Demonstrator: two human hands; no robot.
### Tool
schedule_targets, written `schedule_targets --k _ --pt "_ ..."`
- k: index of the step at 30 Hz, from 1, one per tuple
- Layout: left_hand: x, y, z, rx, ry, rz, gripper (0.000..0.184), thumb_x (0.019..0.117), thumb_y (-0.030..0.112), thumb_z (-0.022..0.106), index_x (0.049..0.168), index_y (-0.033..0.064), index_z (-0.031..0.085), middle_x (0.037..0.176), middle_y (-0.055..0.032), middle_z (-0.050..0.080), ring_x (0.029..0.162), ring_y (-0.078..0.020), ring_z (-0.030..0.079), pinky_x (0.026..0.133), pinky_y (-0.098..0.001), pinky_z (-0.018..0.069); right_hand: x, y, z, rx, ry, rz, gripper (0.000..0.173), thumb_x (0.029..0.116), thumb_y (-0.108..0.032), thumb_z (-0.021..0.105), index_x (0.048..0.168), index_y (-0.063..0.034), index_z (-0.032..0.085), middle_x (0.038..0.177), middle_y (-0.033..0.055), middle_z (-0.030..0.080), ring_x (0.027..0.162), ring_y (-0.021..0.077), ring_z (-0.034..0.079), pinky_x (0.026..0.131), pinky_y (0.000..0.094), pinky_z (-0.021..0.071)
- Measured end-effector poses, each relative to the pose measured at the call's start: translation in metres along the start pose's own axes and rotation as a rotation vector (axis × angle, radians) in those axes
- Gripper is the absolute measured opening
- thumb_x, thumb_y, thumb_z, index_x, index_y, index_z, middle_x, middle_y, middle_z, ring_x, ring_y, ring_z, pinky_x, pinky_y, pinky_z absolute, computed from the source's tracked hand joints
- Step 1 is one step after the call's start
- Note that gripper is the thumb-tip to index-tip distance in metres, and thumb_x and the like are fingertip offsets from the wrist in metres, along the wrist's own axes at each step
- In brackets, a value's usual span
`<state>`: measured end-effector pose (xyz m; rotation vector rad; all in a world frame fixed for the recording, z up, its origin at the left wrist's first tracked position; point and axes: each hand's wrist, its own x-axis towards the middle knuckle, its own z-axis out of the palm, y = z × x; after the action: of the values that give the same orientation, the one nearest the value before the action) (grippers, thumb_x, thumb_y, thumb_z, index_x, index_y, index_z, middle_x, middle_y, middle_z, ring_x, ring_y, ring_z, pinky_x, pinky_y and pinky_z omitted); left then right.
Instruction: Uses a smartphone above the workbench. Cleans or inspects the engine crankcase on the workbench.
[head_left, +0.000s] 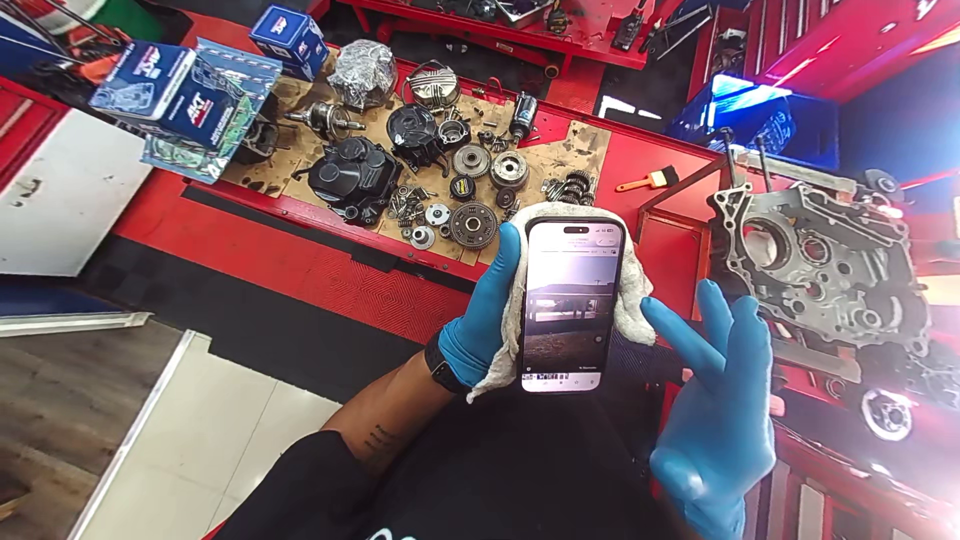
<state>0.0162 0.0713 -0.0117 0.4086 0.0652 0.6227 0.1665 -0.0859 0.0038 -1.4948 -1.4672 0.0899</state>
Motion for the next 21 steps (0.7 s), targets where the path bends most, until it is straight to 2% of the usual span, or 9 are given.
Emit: schedule_targets --k 4,7,11,13,15,18,21 --pt "0.0005 -0.0002 -0.0002 -0.024 -0.016 -0.009 0.051 0.1021 0.057 0.048 0.127 0.0157 0.067 0.119 -0.0063 0.073 0.115 -0.0137 0.068 0.1 -0.0336 0.0554 0.0005 0.0002 -0.0001 0.01 0.001 -0.009 0.09 0.0913 -0.08 0.04 0.165 -0.0343 0.015 0.154 -0.0161 0.05 0.149 0.0145 0.038 0.128 0.0602 0.0023" --pt "0.0003 -0.0002 -0.0005 -0.033 -0.024 -0.013 0.052 0.1019 0.057 0.048 0.127 0.0153 0.066 0.12 -0.007 0.072 0.115 -0.0145 0.068 0.101 -0.0342 0.0551 0.0011 0.0003 -0.0001 0.025 0.0 -0.006 0.09 0.0892 -0.082 0.042 0.163 -0.0391 0.014 0.155 -0.0174 0.048 0.149 0.0147 0.038 0.128 0.0587 0.0041" --pt "0.0002 0.0 -0.002 -0.038 -0.033 -0.02 0.053 0.1017 0.057 0.048 0.127 0.0153 0.067 0.12 -0.0066 0.072 0.116 -0.0141 0.068 0.101 -0.0338 0.055 0.0012 -0.0002 0.0019 0.113 0.028 -0.007 0.092 0.0858 -0.08 0.05 0.161 -0.0433 0.011 0.152 -0.0161 0.052 0.147 0.0197 0.043 0.127 0.0547 0.0166" --pt "0.0004 0.0 -0.0024 -0.026 -0.031 -0.009 0.052 0.1017 0.057 0.049 0.126 0.0154 0.067 0.12 -0.0063 0.073 0.116 -0.0138 0.068 0.101 -0.0335 0.0549 0.0024 -0.0009 0.0018 0.163 0.022 -0.006 0.095 0.0863 -0.079 0.053 0.162 -0.0425 0.007 0.15 -0.0165 0.054 0.145 0.0183 0.045 0.126 0.0489 0.025" --pt "0.0007 -0.0002 -0.0025 -0.014 -0.028 -0.001 0.052 0.1019 0.057 0.048 0.127 0.0158 0.067 0.12 -0.006 0.073 0.116 -0.0134 0.068 0.101 -0.0333 0.055 0.0033 -0.001 0.0005 0.217 0.006 0.007 0.096 0.0861 -0.077 0.056 0.161 -0.044 0.005 0.15 -0.017 0.053 0.144 0.0173 0.046 0.125 0.0452 0.029" --pt "0.0002 0.0001 -0.0026 -0.041 -0.03 -0.032 0.054 0.1004 0.061 0.048 0.126 0.017 0.067 0.118 -0.005 0.073 0.114 -0.0127 0.068 0.099 -0.0328 0.0556 0.0032 -0.0004 -0.0002 0.225 0.008 0.009 0.094 0.0872 -0.076 0.056 0.16 -0.0472 0.004 0.15 -0.0172 0.053 0.143 0.017 0.047 0.124 0.0442 0.0301" --pt "-0.0003 0.0005 -0.0019 -0.068 -0.023 -0.061 0.055 0.099 0.062 0.05 0.126 0.0179 0.068 0.118 -0.0046 0.073 0.113 -0.0127 0.068 0.099 -0.0328 0.0559 0.0042 -0.0011 0.0011 0.219 0.016 0.014 0.096 0.0854 -0.078 0.056 0.16 -0.0463 0.004 0.148 -0.0183 0.054 0.142 0.0149 0.047 0.124 0.0417 0.0303"
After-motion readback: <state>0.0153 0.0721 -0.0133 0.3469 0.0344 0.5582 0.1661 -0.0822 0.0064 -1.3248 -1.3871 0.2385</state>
